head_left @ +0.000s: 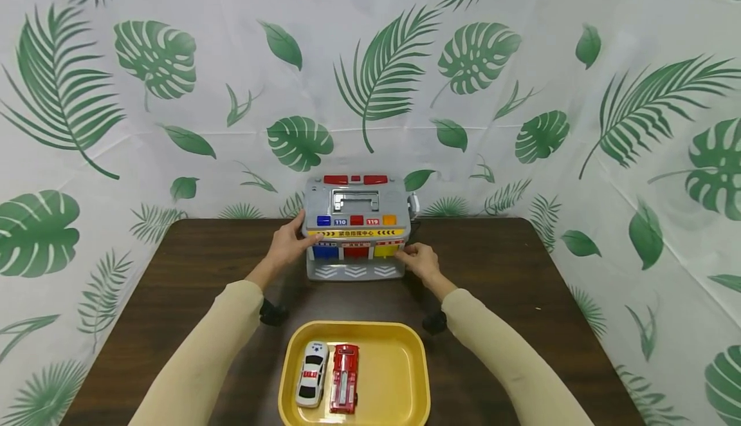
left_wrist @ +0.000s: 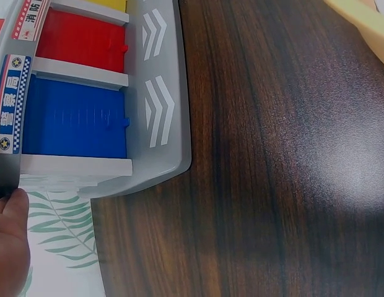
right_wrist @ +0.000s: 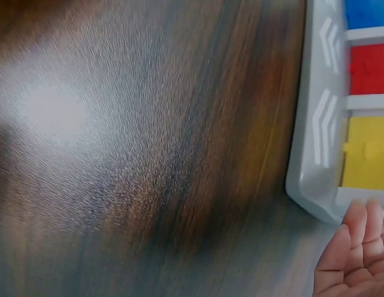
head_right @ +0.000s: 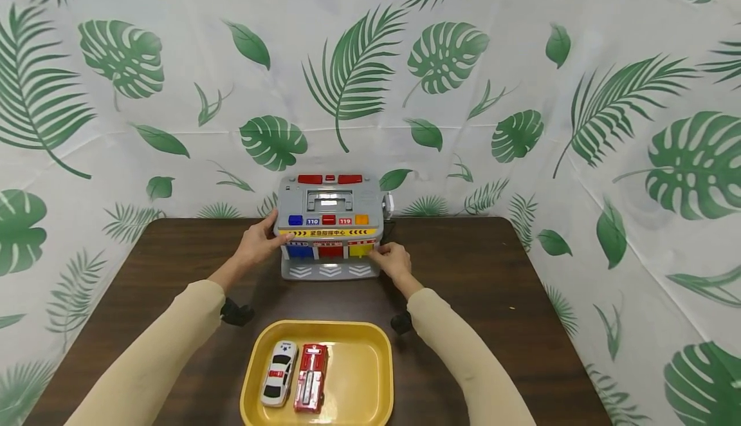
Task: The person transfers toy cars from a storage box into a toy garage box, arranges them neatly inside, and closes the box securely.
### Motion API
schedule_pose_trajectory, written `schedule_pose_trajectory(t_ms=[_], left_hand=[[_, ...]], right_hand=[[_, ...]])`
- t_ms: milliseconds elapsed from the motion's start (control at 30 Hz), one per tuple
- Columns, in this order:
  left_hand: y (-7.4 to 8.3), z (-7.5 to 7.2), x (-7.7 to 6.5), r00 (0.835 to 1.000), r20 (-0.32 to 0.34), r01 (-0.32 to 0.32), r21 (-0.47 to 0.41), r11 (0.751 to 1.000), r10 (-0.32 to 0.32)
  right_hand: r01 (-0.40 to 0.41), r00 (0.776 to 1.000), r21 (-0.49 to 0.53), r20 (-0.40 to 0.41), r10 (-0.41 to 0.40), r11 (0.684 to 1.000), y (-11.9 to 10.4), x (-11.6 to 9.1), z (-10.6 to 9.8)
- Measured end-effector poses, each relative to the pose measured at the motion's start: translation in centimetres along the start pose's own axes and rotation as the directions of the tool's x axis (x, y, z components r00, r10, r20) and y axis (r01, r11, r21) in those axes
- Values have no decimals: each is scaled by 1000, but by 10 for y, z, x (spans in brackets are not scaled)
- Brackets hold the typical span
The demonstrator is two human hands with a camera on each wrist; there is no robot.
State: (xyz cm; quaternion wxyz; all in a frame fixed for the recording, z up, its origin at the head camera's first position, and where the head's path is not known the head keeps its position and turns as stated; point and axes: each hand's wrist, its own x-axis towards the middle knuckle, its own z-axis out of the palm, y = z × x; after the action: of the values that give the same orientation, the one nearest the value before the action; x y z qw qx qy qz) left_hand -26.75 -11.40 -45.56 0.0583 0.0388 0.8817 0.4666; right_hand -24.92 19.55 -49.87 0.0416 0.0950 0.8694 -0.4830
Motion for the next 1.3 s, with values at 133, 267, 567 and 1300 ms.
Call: schedule_pose_trajectory(t_ms=[133, 267, 567, 1300], left_hand=[[-1, -1, -1, 1000, 9, -7, -11, 1000, 7], [1, -2, -2, 1000, 7, -14, -17, 1000, 14], [-1, -6, 1, 1000, 15, 3, -22, 1000, -3], [0, -4, 0, 1000, 21, 0, -23, 1000, 0]], right_hand=[[31, 998, 57, -61, -27, 998, -5, -10, -5], [96, 984, 111, -161, -78, 989, -13, -22, -10], [259, 942, 42, -233, -243, 965, -41, -38, -7], [496, 853, -62, -151, -499, 866, -80, -34, 34]])
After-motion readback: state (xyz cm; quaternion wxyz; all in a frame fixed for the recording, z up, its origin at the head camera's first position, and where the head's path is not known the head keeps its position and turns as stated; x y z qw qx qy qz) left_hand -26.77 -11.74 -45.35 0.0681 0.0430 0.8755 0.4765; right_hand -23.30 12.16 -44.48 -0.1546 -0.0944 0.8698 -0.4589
